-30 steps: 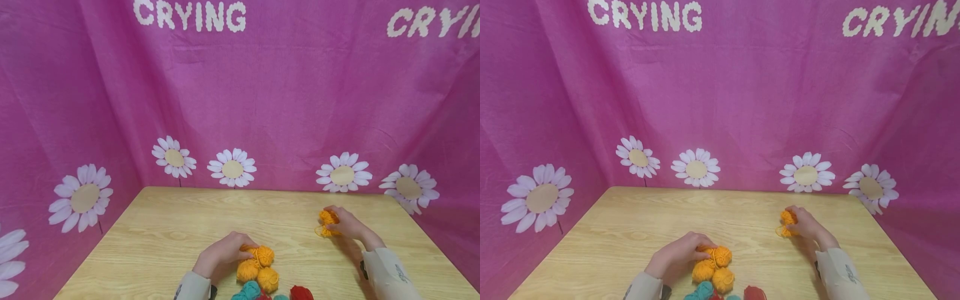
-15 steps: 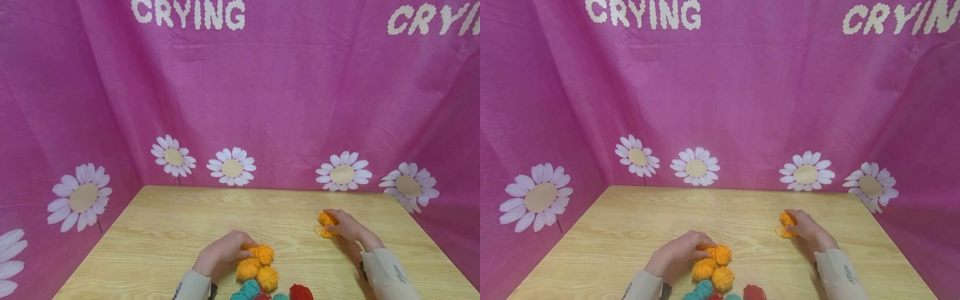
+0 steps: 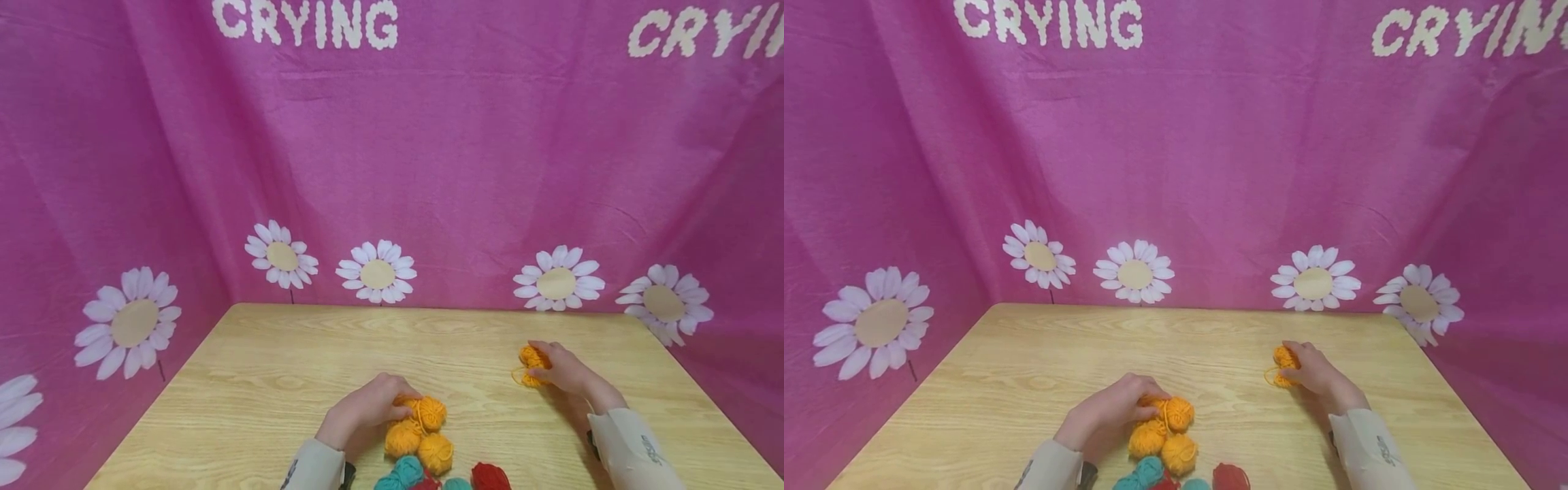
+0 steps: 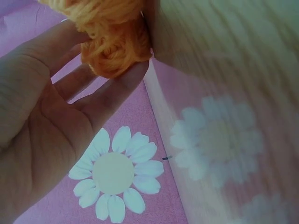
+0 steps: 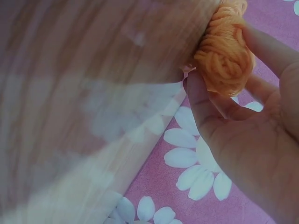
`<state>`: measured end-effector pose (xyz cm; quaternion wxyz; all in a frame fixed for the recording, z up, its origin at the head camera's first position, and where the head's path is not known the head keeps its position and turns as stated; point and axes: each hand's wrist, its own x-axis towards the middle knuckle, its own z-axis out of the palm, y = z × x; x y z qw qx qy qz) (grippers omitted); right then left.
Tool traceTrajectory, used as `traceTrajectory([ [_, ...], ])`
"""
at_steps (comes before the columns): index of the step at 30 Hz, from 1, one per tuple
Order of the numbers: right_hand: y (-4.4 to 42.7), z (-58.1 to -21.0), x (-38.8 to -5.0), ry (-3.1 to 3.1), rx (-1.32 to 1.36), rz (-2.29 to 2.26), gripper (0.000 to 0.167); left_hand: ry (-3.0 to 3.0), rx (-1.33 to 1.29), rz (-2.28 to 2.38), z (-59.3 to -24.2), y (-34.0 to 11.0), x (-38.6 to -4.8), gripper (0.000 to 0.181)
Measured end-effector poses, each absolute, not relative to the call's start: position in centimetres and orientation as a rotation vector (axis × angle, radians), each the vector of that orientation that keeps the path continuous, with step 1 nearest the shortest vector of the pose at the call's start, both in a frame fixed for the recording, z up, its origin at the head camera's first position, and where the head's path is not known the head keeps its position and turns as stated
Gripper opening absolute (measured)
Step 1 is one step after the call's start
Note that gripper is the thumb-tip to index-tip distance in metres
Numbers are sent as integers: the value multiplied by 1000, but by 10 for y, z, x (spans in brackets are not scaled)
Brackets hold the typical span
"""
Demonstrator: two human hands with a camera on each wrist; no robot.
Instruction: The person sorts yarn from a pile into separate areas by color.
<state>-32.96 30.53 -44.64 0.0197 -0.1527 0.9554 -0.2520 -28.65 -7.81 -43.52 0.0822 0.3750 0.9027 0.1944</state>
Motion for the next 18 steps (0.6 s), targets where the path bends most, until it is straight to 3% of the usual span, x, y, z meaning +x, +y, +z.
traceTrajectory([
  [8,306,-450,-323,2979,-428,-840,70,2707,984,664,-433,-75,-286,29],
  [18,305,-451,-311,3144,-483,-756,62,2767,1060,720,-431,-67,-294,29],
])
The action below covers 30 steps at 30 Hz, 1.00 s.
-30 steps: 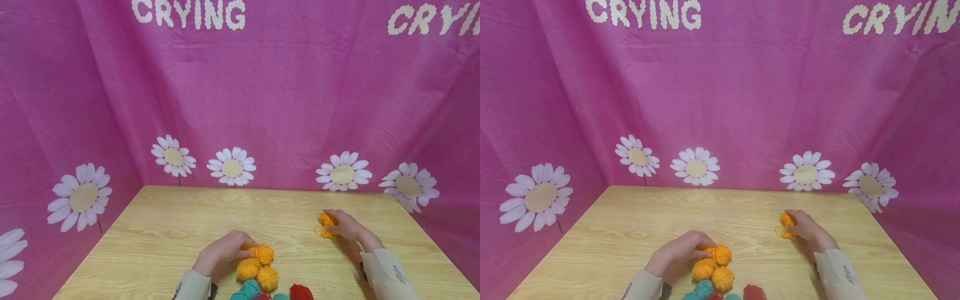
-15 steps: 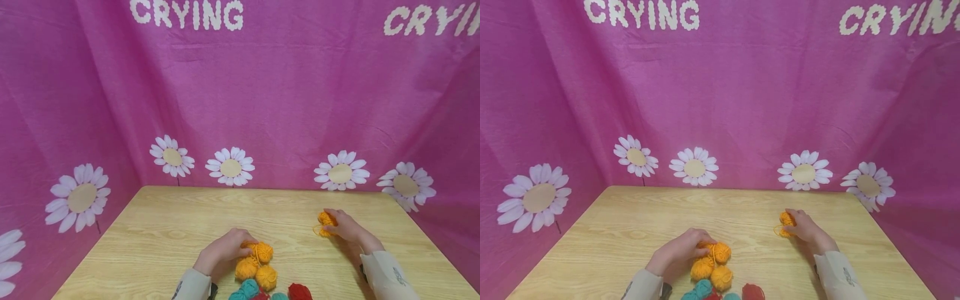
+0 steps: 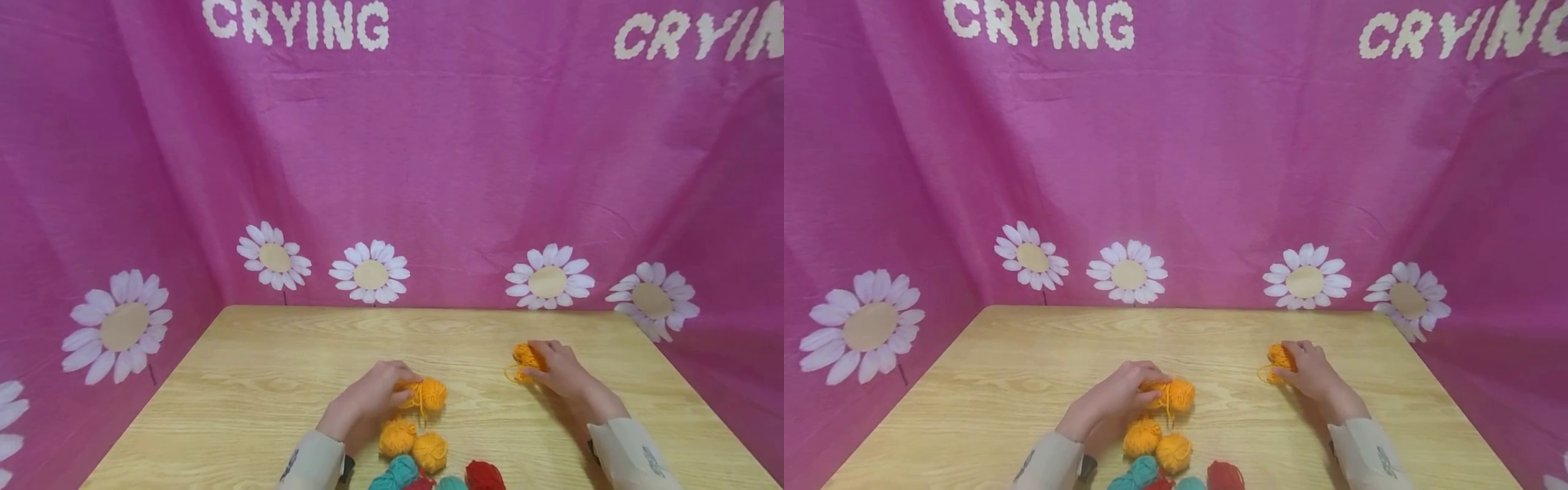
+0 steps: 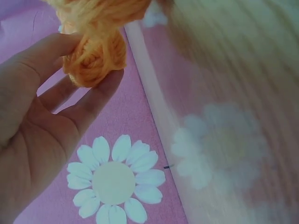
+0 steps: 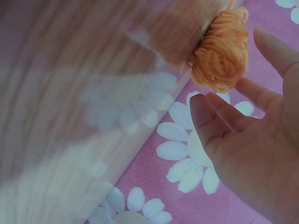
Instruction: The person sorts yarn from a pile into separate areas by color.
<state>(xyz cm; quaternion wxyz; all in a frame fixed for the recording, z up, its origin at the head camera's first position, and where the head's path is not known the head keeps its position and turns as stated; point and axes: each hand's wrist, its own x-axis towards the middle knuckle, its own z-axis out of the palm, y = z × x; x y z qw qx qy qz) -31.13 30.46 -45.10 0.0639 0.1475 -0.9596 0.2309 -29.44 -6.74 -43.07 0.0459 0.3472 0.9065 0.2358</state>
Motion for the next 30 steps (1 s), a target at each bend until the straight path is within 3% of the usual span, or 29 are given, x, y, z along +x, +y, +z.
traceTrajectory([
  [9,297,-444,-289,-2838,461,629,57,2763,1133,711,-426,-55,-304,31],
  [22,268,-438,-240,-2737,695,628,48,2808,1254,653,-414,-33,-314,31],
  [30,254,-436,-214,-2883,728,822,52,2792,1284,691,-414,-19,-320,32],
])
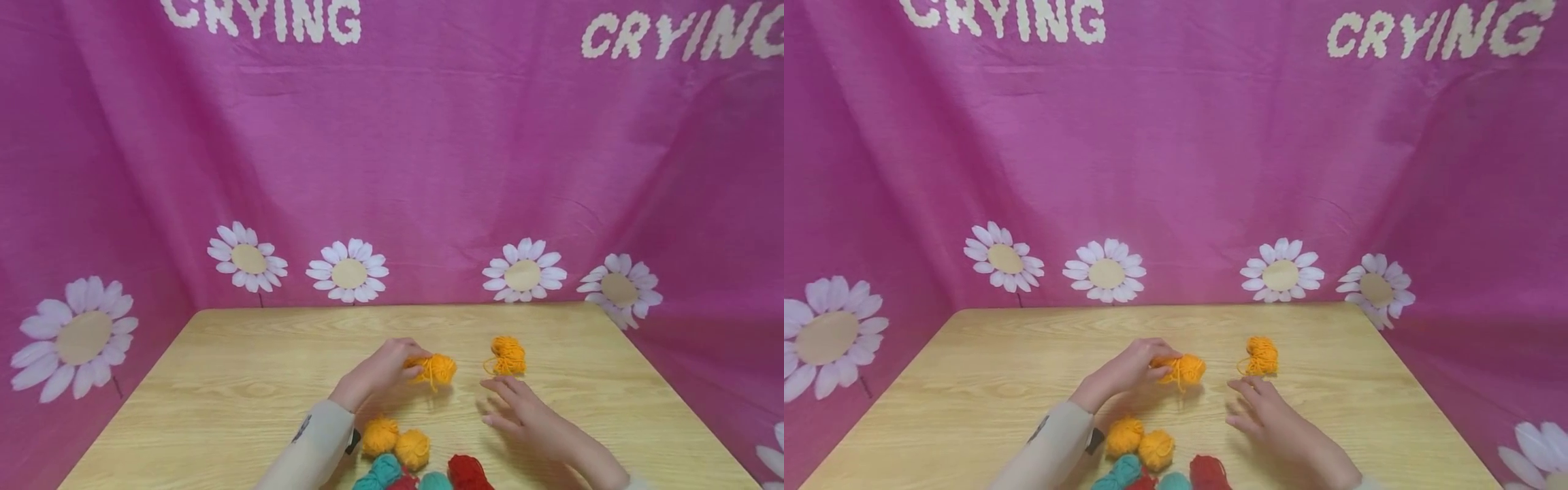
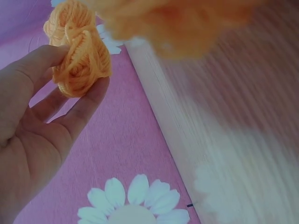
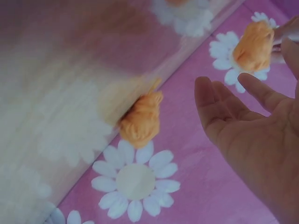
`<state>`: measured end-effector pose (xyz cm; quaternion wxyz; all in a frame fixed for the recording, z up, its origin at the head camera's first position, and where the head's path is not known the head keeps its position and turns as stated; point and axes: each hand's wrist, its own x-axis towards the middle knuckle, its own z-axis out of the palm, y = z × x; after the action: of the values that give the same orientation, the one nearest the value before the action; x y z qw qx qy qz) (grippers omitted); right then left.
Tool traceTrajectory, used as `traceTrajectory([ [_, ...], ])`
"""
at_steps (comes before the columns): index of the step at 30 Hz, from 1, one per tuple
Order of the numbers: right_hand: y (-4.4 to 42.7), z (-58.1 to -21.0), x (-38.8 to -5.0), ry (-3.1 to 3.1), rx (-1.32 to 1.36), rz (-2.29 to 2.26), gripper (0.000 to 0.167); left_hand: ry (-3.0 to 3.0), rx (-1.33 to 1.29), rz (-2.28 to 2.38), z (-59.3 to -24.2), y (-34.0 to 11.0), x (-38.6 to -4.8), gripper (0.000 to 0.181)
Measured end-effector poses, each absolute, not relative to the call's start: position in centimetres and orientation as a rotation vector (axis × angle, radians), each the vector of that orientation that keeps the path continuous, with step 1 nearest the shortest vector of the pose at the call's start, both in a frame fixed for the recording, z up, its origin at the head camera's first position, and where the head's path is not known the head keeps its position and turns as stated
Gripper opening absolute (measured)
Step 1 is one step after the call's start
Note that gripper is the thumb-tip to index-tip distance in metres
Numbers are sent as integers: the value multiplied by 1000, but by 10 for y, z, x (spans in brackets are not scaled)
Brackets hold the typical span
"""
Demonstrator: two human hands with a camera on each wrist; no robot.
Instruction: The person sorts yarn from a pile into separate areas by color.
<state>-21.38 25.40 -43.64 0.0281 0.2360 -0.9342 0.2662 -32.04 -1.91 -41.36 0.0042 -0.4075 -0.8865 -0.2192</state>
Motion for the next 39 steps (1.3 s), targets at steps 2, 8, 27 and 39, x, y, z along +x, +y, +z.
traceTrajectory([
  [2,251,-435,-208,-2922,736,841,53,-2765,-1288,-683,-413,-16,-323,32],
  [8,240,-428,-189,-3130,670,989,60,-2746,-1310,-661,-413,-7,-330,32],
  [27,261,-539,-199,-2895,1365,826,61,-2704,-1372,-607,-416,20,-346,32],
  [39,245,-514,-182,-2524,1576,636,60,-2684,-1439,-550,-409,41,-350,30],
])
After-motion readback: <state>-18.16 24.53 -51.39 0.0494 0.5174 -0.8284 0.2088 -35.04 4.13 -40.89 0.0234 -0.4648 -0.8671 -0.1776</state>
